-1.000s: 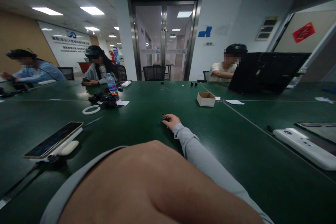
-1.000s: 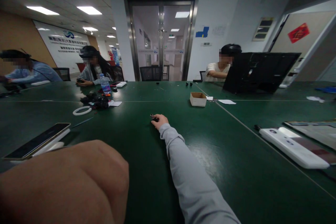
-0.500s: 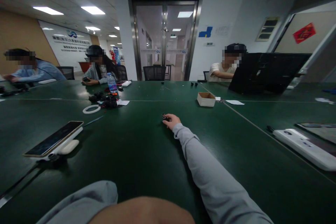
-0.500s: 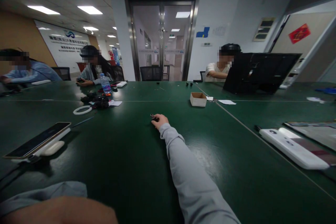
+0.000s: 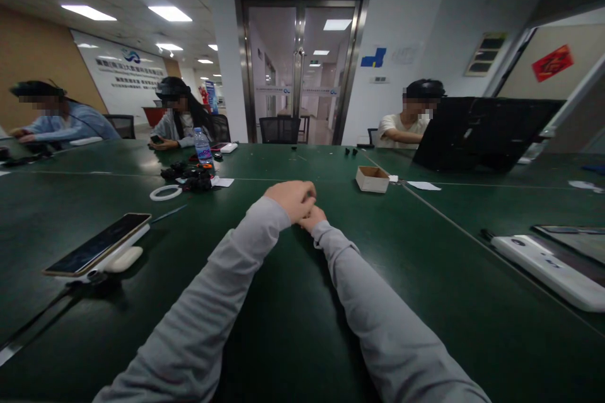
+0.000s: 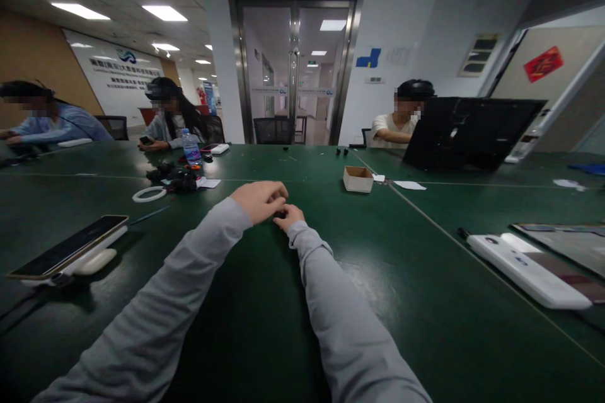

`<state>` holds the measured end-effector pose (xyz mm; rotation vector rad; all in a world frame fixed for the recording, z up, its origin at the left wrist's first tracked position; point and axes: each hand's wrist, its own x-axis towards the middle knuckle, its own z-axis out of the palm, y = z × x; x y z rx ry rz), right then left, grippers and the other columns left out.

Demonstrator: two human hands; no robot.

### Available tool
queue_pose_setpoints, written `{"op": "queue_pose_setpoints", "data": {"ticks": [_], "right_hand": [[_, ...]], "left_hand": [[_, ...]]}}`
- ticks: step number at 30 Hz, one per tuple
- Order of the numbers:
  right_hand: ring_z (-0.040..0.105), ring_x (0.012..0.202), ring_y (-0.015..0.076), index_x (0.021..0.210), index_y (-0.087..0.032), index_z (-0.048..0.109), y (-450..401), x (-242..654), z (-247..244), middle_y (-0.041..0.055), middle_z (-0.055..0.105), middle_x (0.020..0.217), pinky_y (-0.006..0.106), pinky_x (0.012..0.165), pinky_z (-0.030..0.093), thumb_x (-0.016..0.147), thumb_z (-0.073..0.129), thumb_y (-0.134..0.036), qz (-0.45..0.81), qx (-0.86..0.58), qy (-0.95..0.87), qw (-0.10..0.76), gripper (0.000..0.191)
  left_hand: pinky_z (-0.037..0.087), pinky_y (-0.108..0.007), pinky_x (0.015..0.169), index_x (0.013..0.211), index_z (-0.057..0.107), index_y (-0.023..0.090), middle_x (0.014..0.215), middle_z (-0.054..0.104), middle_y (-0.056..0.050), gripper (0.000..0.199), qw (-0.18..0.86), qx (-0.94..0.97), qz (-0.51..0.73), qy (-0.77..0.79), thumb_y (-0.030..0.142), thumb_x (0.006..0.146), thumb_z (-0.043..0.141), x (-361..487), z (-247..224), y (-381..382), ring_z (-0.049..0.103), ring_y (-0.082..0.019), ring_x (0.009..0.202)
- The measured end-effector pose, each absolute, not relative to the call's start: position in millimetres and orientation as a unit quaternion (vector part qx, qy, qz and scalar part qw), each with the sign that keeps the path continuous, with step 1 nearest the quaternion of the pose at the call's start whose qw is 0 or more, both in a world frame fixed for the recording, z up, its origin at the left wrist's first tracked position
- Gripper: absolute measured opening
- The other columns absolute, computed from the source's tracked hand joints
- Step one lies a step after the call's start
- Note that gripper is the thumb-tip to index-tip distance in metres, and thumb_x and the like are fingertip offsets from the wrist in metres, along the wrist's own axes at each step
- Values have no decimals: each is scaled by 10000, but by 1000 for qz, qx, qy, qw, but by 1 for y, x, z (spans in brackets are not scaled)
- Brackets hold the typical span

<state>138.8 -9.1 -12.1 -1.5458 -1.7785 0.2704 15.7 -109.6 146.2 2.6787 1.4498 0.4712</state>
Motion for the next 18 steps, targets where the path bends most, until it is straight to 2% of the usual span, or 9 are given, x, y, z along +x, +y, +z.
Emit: {"op": "queue_pose_setpoints", "data": {"ticks": [2, 3, 7, 10, 14, 18], "right_hand": [[563, 629, 89, 819, -185, 659, -9, 140, -11, -17, 617, 757, 189, 570, 481, 570, 678, -227, 131, -585, -711, 368, 253], [561, 619, 91, 827, -186, 653, -9, 141, -10, -10, 619, 776, 206, 583, 482, 555, 690, -230, 137, -582, -714, 364, 278], [547, 565, 83, 847, -196, 637, -9, 142, -10, -6, 621, 772, 230, 597, 471, 577, 674, -226, 169, -577, -707, 371, 274], [527, 500, 66, 854, -203, 631, -8, 142, -12, -19, 613, 738, 219, 563, 464, 588, 664, -230, 190, -579, -696, 381, 269], [498, 415, 38, 846, -201, 618, -8, 141, -14, -34, 600, 714, 189, 480, 447, 593, 661, -229, 232, -581, -677, 389, 258], [511, 404, 34, 831, -183, 614, -12, 140, -9, -19, 607, 728, 173, 448, 439, 593, 661, -191, 257, -575, -667, 399, 243]], "left_hand": [[379, -362, 822, 1039, 523, 202, 1080, 553, -103, 402, 17, 801, 174, 572, 461, 814, 313, 9, 113, -63, 521, -245, 979], [377, -371, 826, 1069, 505, 209, 1100, 539, -113, 464, 46, 783, 164, 598, 515, 809, 273, 5, 96, -46, 517, -253, 992], [357, -367, 860, 1155, 438, 248, 1110, 514, -104, 592, 101, 751, 166, 632, 606, 786, 144, -11, 41, -19, 498, -245, 1026], [324, -355, 903, 1146, 451, 254, 1103, 488, -96, 522, 69, 745, 154, 645, 574, 792, 238, -21, 18, -19, 467, -240, 1046], [325, -309, 906, 1100, 488, 262, 1075, 474, -81, 362, 35, 774, 116, 622, 429, 794, 388, -27, 7, -22, 445, -211, 1033], [362, -368, 860, 1131, 452, 254, 1116, 448, -110, 465, 10, 751, 117, 649, 526, 760, 379, -28, 11, -26, 430, -264, 1051]]}}
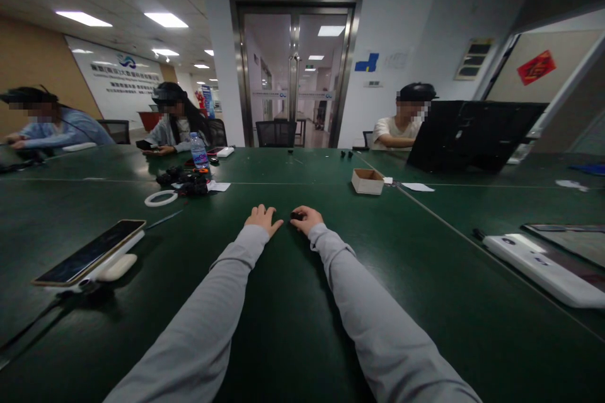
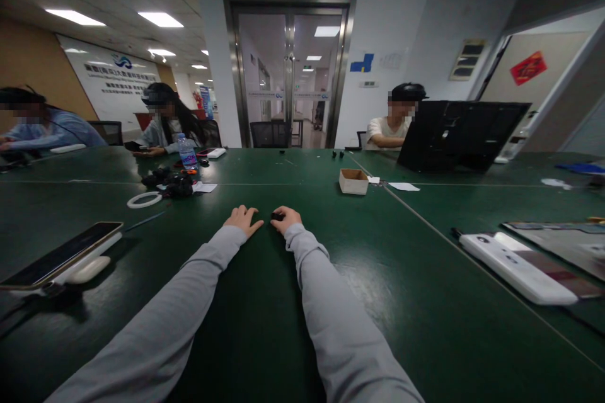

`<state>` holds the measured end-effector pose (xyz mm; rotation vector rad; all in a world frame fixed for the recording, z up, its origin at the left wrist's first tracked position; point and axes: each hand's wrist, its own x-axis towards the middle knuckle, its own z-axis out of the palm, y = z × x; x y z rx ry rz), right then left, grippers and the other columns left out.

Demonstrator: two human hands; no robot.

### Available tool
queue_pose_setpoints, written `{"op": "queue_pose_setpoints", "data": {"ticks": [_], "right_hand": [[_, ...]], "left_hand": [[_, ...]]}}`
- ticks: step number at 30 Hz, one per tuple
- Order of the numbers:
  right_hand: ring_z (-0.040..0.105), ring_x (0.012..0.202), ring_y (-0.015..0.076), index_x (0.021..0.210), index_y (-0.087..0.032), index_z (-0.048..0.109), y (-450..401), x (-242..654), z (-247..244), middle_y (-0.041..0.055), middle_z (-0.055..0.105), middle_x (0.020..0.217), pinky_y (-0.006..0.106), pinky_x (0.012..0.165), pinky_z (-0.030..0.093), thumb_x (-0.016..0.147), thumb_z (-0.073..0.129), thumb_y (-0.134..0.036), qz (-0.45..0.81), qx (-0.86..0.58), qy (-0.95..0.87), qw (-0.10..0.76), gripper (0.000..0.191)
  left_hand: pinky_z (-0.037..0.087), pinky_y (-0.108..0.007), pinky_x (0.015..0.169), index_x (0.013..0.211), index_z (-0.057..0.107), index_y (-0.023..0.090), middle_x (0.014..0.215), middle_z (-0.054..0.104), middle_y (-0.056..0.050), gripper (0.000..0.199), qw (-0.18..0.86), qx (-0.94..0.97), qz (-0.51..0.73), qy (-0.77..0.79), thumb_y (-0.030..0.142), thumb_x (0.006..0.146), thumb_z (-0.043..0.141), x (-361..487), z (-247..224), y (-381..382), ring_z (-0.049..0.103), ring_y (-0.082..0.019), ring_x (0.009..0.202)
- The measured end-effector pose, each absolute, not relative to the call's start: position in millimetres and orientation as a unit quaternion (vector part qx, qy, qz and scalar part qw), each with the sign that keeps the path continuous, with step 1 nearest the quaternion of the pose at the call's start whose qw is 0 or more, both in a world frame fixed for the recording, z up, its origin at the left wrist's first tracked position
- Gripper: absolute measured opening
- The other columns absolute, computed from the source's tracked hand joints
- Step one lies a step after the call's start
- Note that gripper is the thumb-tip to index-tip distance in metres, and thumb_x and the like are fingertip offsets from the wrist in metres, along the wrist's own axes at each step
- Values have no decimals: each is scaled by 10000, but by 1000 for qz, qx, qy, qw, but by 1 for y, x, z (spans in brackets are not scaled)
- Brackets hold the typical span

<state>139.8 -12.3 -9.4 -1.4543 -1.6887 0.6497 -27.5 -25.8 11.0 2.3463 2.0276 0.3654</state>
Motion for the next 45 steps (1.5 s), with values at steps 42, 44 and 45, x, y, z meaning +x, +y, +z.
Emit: {"op": "queue_pose_setpoints", "data": {"ticks": [42, 44, 45], "right_hand": [[466, 519, 78, 996, -210, 561, 13, 126, -18, -13, 497, 751, 255, 521, 456, 636, 574, -184, 284, -500, -675, 463, 361], [471, 489, 74, 983, -216, 529, 16, 126, -20, -28, 506, 751, 239, 463, 446, 614, 590, -200, 331, -492, -638, 491, 375], [476, 479, 74, 956, -212, 521, 17, 126, -21, -32, 508, 748, 234, 442, 441, 603, 598, -206, 351, -487, -622, 503, 362]], "left_hand": [[490, -208, 503, 770, 595, 136, 680, 626, -36, 261, 436, 507, 571, 477, 351, 627, 636, -9, -18, 29, 593, -119, 600], [488, -211, 510, 760, 596, 132, 665, 626, -36, 264, 440, 504, 577, 469, 336, 604, 655, -8, -18, 32, 587, -116, 589], [486, -213, 511, 752, 595, 131, 662, 627, -37, 261, 439, 501, 581, 468, 332, 597, 660, -7, -18, 34, 586, -115, 584]]}}
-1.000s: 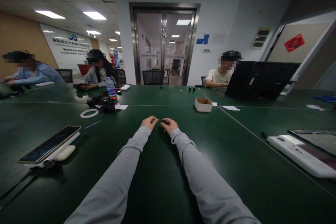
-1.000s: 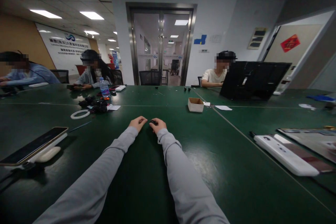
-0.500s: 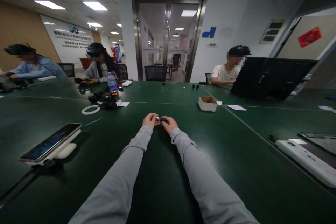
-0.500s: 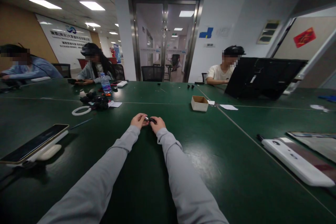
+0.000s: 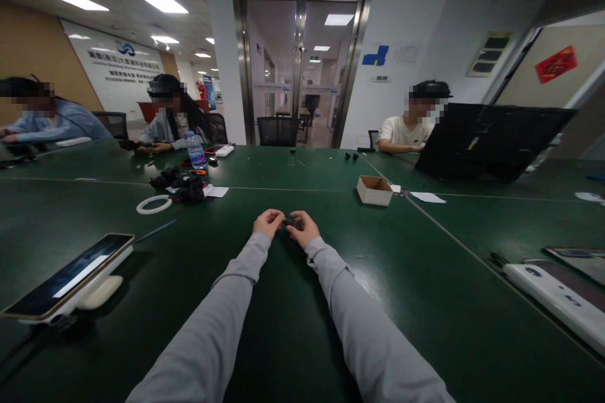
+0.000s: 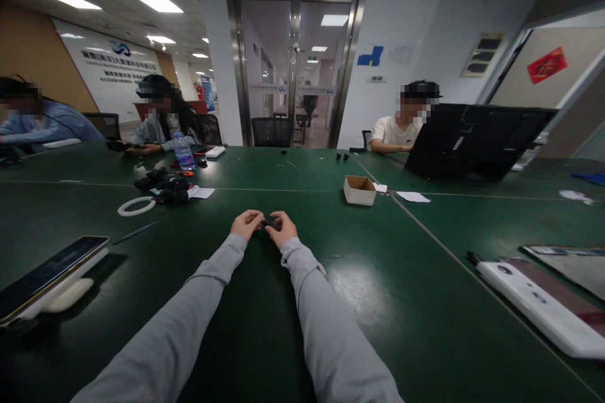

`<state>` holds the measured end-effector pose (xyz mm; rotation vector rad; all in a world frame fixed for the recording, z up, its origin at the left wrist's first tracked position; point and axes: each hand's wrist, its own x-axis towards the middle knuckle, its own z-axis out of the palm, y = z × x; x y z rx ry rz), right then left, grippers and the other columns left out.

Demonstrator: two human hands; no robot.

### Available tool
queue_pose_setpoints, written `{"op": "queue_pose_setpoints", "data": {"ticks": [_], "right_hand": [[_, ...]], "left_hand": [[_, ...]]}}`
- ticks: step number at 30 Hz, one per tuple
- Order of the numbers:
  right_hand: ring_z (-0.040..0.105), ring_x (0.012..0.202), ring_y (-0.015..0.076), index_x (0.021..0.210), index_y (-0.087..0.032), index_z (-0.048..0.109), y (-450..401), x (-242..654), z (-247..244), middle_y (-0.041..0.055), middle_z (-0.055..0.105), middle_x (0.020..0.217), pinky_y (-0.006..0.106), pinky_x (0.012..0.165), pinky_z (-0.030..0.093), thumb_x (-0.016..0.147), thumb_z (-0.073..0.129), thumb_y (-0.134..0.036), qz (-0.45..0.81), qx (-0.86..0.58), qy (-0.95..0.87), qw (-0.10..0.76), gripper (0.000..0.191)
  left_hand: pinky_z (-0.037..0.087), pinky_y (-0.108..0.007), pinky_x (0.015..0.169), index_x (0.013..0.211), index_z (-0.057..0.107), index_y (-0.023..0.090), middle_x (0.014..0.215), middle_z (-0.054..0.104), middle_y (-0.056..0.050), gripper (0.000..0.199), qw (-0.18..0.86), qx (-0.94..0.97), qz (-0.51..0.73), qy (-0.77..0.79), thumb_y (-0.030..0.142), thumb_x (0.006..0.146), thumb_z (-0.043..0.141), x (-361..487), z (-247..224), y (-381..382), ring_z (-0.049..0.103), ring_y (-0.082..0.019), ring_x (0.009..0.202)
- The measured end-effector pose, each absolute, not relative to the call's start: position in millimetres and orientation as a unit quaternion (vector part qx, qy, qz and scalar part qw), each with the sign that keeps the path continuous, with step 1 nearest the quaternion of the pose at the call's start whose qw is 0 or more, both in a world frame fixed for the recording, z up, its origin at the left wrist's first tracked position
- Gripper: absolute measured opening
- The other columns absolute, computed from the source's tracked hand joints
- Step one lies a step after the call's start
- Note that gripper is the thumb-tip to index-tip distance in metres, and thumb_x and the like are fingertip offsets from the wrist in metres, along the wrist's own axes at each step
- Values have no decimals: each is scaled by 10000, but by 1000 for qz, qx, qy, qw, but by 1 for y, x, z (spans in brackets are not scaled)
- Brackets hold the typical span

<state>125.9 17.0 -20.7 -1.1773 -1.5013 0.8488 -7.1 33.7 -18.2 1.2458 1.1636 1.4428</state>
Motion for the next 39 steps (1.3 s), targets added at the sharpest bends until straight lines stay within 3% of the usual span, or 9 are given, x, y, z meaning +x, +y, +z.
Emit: {"op": "queue_pose_setpoints", "data": {"ticks": [5, 10, 15, 21, 27, 32, 39], "right_hand": [[505, 486, 80, 819, -187, 524, 25, 126, -20, -37, 520, 704, 231, 459, 446, 557, 630, -199, 375, -471, -597, 531, 283], [512, 519, 71, 826, -187, 553, 32, 127, -22, -23, 544, 754, 224, 508, 454, 556, 642, -195, 340, -457, -619, 541, 285], [530, 511, 74, 830, -178, 569, 32, 128, -19, -15, 555, 758, 234, 509, 470, 543, 663, -221, 376, -448, -597, 549, 306], [512, 378, 98, 890, -136, 558, 27, 131, -8, -48, 510, 505, 232, 377, 432, 629, 599, -406, 477, -432, -540, 542, 378], [450, 294, 82, 865, -128, 546, 26, 133, -8, -62, 487, 407, 204, 295, 365, 620, 586, -495, 495, -441, -524, 535, 442], [447, 296, 80, 833, -137, 556, 24, 131, -9, -61, 486, 402, 202, 296, 358, 603, 608, -461, 487, -445, -526, 538, 401], [447, 316, 84, 877, -139, 563, 19, 130, -9, -78, 468, 400, 210, 336, 374, 591, 611, -397, 480, -429, -543, 539, 388]], "left_hand": [[479, -226, 503, 707, 581, 132, 619, 620, -33, 260, 421, 495, 585, 485, 348, 588, 664, -4, -20, 43, 580, -114, 533], [467, -227, 474, 666, 556, 140, 544, 596, -22, 294, 395, 487, 573, 529, 405, 587, 658, -5, -22, 48, 571, -120, 496], [474, -232, 503, 697, 558, 143, 599, 613, -24, 311, 421, 502, 566, 500, 406, 575, 671, -7, -20, 46, 589, -126, 542], [493, -263, 645, 747, 568, 136, 688, 621, -35, 277, 440, 551, 565, 428, 304, 565, 691, -8, -9, 37, 606, -137, 674], [475, -287, 769, 785, 599, 143, 780, 641, -48, 261, 429, 595, 548, 402, 287, 583, 680, -9, -5, 31, 605, -136, 759], [487, -267, 633, 725, 603, 133, 659, 639, -42, 264, 444, 577, 536, 428, 326, 567, 687, -10, -8, 30, 602, -137, 634], [405, -209, 451, 614, 583, 125, 502, 582, -14, 345, 476, 545, 506, 469, 449, 541, 676, -9, -6, 28, 515, -92, 456]]}}
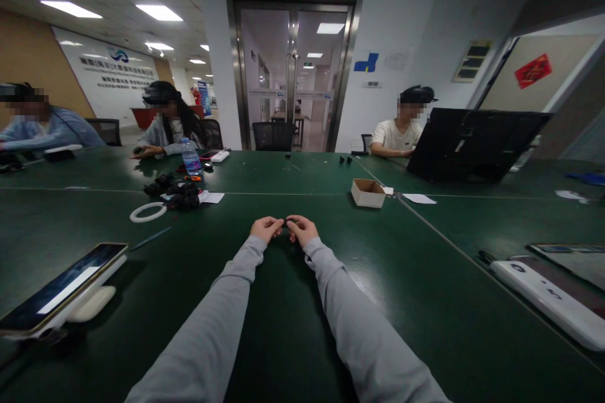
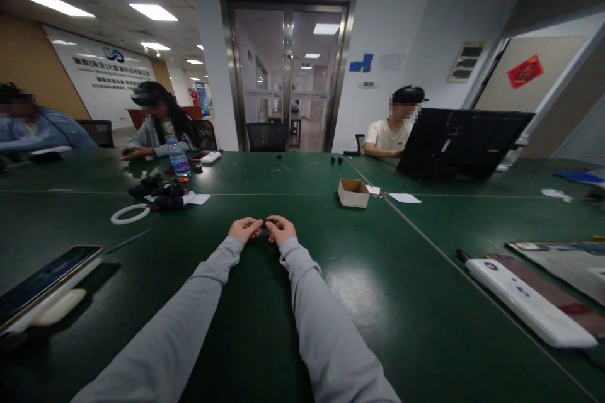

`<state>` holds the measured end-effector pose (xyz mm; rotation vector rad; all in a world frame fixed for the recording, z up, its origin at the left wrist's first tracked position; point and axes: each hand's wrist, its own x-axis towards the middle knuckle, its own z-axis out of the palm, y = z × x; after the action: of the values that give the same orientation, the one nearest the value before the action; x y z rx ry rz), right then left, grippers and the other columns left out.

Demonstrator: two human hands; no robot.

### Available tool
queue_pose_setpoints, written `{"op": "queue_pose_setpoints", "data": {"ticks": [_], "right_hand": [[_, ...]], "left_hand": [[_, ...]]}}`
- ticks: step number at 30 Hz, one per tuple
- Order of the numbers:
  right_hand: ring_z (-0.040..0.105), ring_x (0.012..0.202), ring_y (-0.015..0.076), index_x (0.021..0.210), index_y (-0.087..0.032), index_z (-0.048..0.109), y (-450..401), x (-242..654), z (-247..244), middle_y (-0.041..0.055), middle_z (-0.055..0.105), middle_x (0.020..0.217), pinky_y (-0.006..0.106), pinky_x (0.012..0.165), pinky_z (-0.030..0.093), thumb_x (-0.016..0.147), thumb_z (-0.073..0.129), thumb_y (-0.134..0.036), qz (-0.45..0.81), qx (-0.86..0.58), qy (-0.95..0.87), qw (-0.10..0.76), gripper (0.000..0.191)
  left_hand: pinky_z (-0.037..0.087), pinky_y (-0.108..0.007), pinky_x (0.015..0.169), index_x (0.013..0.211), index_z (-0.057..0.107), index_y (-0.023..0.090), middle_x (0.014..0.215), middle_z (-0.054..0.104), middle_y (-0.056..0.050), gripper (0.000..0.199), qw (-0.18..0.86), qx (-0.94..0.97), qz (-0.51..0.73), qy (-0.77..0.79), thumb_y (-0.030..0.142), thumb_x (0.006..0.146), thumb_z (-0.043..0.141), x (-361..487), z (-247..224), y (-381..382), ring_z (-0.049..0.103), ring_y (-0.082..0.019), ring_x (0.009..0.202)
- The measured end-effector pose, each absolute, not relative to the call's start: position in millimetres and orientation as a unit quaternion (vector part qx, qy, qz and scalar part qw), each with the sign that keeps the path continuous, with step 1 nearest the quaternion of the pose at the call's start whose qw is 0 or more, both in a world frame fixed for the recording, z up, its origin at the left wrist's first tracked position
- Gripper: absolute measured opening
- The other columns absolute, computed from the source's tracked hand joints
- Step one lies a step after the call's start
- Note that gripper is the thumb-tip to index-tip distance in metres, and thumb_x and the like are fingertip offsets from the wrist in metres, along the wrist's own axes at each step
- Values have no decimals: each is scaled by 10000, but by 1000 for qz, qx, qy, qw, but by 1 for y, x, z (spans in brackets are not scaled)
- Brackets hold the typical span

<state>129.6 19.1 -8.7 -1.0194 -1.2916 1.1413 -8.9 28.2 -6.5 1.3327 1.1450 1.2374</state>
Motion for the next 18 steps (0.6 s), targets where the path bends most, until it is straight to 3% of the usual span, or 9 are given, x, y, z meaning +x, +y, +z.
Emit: {"op": "queue_pose_setpoints", "data": {"ticks": [13, 18], "right_hand": [[481, 379, 71, 947, -171, 563, 16, 131, -12, -92, 423, 484, 206, 398, 415, 640, 589, -315, 452, -395, -602, 526, 340], [490, 405, 51, 959, -185, 566, 14, 131, -11, -51, 489, 641, 201, 401, 429, 648, 582, -278, 440, -399, -616, 517, 325]], "left_hand": [[295, -183, 332, 521, 559, 136, 371, 451, 29, 415, 446, 552, 456, 537, 543, 602, 573, -11, 0, 25, 380, -58, 317], [271, -195, 305, 499, 538, 141, 336, 409, 44, 439, 452, 551, 442, 545, 567, 599, 562, -11, -2, 30, 346, -57, 271]]}}
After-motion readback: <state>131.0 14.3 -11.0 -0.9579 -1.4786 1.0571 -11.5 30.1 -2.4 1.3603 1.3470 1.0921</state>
